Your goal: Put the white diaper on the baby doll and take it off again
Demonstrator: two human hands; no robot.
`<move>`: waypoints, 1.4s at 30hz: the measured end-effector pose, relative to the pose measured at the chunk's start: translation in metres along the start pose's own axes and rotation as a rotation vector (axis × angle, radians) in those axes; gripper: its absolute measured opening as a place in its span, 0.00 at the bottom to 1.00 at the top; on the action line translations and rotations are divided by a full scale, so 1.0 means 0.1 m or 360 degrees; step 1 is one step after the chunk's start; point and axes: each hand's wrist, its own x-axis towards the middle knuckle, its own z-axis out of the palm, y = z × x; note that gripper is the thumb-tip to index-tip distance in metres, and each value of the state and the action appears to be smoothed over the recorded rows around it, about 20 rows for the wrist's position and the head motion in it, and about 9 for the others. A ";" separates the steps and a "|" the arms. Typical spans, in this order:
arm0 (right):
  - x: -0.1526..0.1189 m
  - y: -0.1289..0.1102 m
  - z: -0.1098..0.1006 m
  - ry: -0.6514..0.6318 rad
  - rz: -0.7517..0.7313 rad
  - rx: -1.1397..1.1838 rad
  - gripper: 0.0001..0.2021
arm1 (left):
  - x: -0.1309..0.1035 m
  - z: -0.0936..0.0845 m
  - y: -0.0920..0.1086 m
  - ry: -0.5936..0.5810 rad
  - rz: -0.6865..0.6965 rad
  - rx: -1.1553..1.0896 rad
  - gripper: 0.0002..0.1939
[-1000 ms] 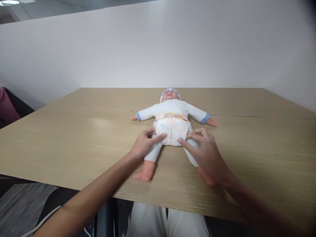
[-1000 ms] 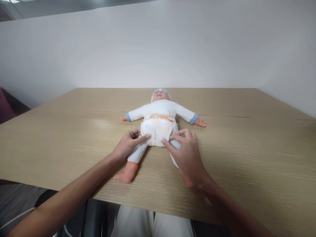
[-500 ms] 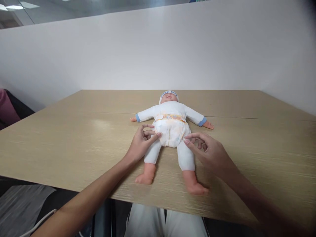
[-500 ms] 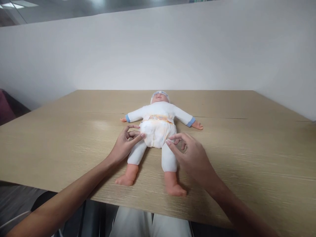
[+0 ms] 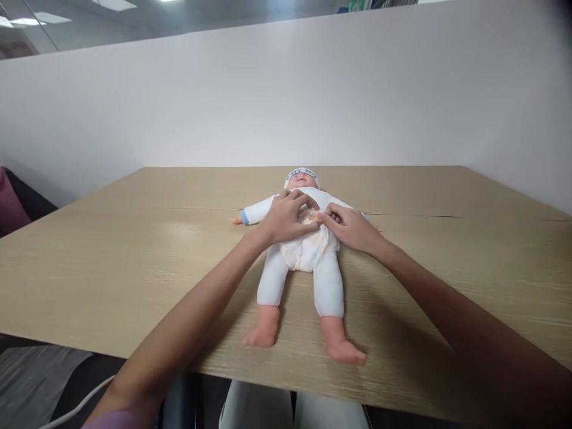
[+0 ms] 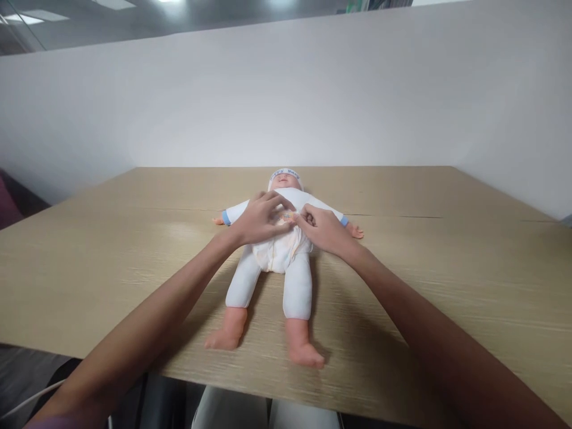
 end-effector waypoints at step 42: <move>-0.52 0.05 -0.35 0.0039 0.0108 -0.0183 0.22 | -1.39 -0.46 0.45 0.0011 -0.1143 -0.0073 0.20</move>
